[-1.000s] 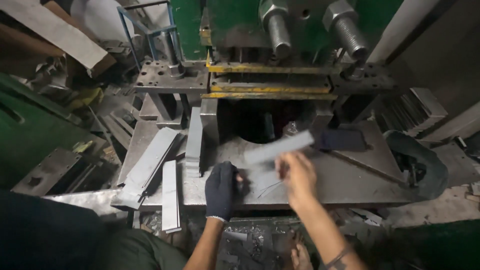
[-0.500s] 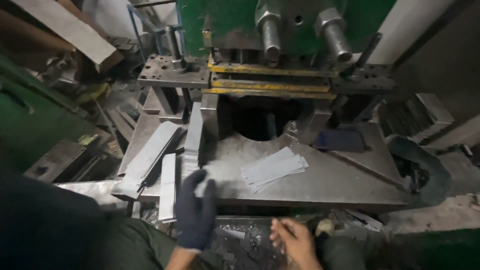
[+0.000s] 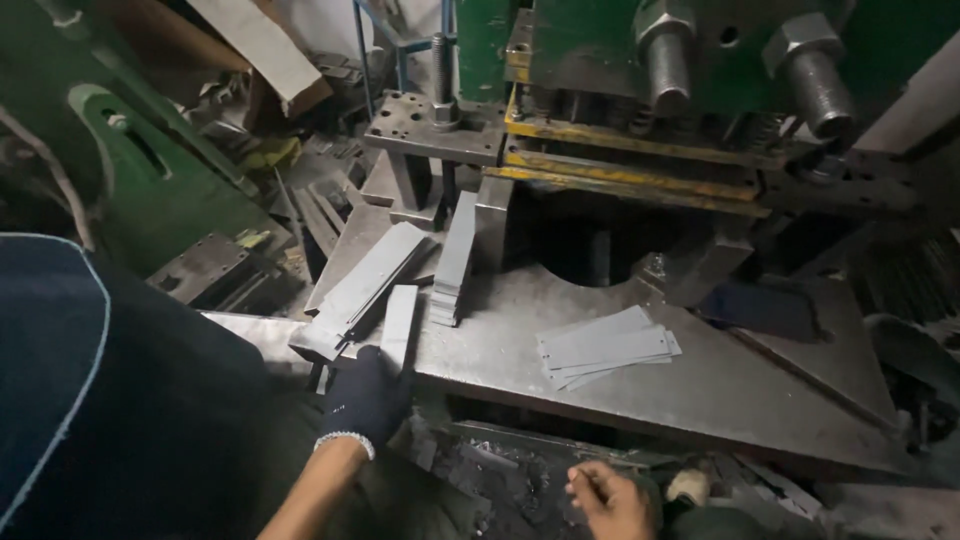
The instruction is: The worker is feeding thin metal strips into a manual stamping machine and organizing the resulting processed pieces.
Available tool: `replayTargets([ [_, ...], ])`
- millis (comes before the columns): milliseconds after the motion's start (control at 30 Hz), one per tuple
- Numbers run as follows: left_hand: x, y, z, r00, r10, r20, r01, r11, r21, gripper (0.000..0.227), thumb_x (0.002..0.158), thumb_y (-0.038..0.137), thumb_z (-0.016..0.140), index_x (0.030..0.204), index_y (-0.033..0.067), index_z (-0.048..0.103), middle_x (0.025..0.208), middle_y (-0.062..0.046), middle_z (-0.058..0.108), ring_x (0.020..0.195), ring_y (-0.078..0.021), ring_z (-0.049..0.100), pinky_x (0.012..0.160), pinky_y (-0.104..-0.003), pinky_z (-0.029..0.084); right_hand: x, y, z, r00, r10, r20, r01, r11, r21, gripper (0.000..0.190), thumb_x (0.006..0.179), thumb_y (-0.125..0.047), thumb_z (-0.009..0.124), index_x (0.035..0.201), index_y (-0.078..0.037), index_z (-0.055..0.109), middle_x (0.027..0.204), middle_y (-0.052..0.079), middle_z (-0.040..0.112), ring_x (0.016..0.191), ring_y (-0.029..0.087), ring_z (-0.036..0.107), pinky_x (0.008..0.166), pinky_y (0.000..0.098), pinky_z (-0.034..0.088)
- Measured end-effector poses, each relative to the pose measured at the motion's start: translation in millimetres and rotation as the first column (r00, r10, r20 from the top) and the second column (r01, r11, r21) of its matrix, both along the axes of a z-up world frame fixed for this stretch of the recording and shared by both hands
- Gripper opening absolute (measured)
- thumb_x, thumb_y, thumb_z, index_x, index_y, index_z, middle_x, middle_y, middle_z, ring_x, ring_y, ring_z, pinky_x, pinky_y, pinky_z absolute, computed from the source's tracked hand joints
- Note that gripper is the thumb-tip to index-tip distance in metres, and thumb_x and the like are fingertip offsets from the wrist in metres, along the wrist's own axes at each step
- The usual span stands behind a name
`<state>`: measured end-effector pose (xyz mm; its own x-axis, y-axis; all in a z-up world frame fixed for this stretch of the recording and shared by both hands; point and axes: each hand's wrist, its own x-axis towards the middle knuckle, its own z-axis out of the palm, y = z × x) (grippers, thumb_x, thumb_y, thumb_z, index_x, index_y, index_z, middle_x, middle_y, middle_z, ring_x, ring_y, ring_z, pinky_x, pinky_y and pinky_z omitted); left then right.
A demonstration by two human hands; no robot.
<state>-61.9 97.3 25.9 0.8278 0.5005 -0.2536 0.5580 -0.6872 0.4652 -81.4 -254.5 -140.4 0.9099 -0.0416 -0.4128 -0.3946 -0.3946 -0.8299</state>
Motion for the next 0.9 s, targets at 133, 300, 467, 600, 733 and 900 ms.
replayTargets([
  [133, 3.0, 19.7, -13.8, 0.998, -0.037, 0.051, 0.035, 0.999, 0.041, 0.040, 0.072, 0.039, 0.076, 0.085, 0.0013, 0.073, 0.085, -0.020, 0.075, 0.081, -0.0378, 0.073, 0.078, -0.045, 0.059, -3.6, 3.1, -13.4, 0.993, 0.107, 0.039, -0.098, 0.977, -0.191, 0.012, 0.085, -0.023, 0.079, 0.090, -0.013, 0.084, 0.063, -0.003, 0.082, 0.054, 0.009, 0.073, 0.058, 0.0235, 0.057],
  [300, -9.0, 21.5, 9.5, 0.990, -0.087, 0.109, 0.081, 0.995, 0.061, 0.035, 0.082, 0.043, 0.068, 0.082, 0.0087, 0.070, 0.087, -0.014, 0.074, 0.083, -0.0370, 0.072, 0.081, -0.046, 0.057, -4.1, 2.3, -17.4, 0.973, 0.211, 0.092, -0.162, 0.912, -0.377, 0.018, 0.079, -0.041, 0.079, 0.089, -0.028, 0.084, 0.060, -0.005, 0.076, 0.054, 0.013, 0.074, 0.058, 0.0254, 0.060],
  [467, -18.3, 24.1, 24.6, 0.995, -0.103, 0.016, 0.102, 0.995, 0.019, 0.031, 0.088, 0.040, 0.067, 0.085, 0.0096, 0.072, 0.081, -0.010, 0.076, 0.078, -0.0280, 0.075, 0.079, -0.038, 0.059, -5.2, 6.1, -9.1, 0.972, 0.224, 0.067, -0.185, 0.912, -0.366, 0.012, 0.081, -0.034, 0.079, 0.086, -0.024, 0.084, 0.056, -0.004, 0.072, 0.049, 0.012, 0.065, 0.054, 0.0256, 0.053],
  [600, -24.0, 36.2, 14.1, 0.989, -0.061, 0.138, 0.060, 0.998, 0.011, 0.033, 0.086, 0.045, 0.069, 0.088, 0.0113, 0.067, 0.085, -0.010, 0.073, 0.080, -0.0312, 0.072, 0.078, -0.040, 0.058, -5.7, 8.0, -2.2, 0.970, 0.234, 0.061, -0.195, 0.905, -0.379, 0.010, 0.081, -0.032, 0.080, 0.085, -0.024, 0.084, 0.055, -0.003, 0.067, 0.047, 0.013, 0.061, 0.052, 0.0270, 0.051],
  [733, -26.4, 36.3, 31.9, 0.989, -0.032, 0.143, 0.035, 0.999, -0.023, 0.035, 0.087, 0.043, 0.070, 0.090, 0.0092, 0.065, 0.079, -0.012, 0.073, 0.074, -0.0303, 0.071, 0.073, -0.040, 0.057, -8.4, 11.1, 8.8, 0.967, 0.251, 0.035, -0.218, 0.894, -0.392, 0.014, 0.082, -0.034, 0.077, 0.089, -0.024, 0.082, 0.065, -0.003, 0.079, 0.057, 0.014, 0.073, 0.060, 0.0259, 0.059],
  [900, -25.3, 35.1, 40.1, 0.992, 0.013, 0.127, -0.015, 1.000, 0.017, 0.038, 0.093, 0.044, 0.068, 0.084, 0.0080, 0.060, 0.069, -0.011, 0.065, 0.065, -0.0285, 0.065, 0.066, -0.039, 0.054, -3.4, 5.0, 7.3, 0.903, 0.416, -0.110, -0.424, 0.814, -0.397, 0.021, 0.097, -0.046, 0.066, 0.098, -0.027, 0.077, 0.066, 0.001, 0.065, 0.054, 0.020, 0.055, 0.060, 0.0398, 0.040],
])
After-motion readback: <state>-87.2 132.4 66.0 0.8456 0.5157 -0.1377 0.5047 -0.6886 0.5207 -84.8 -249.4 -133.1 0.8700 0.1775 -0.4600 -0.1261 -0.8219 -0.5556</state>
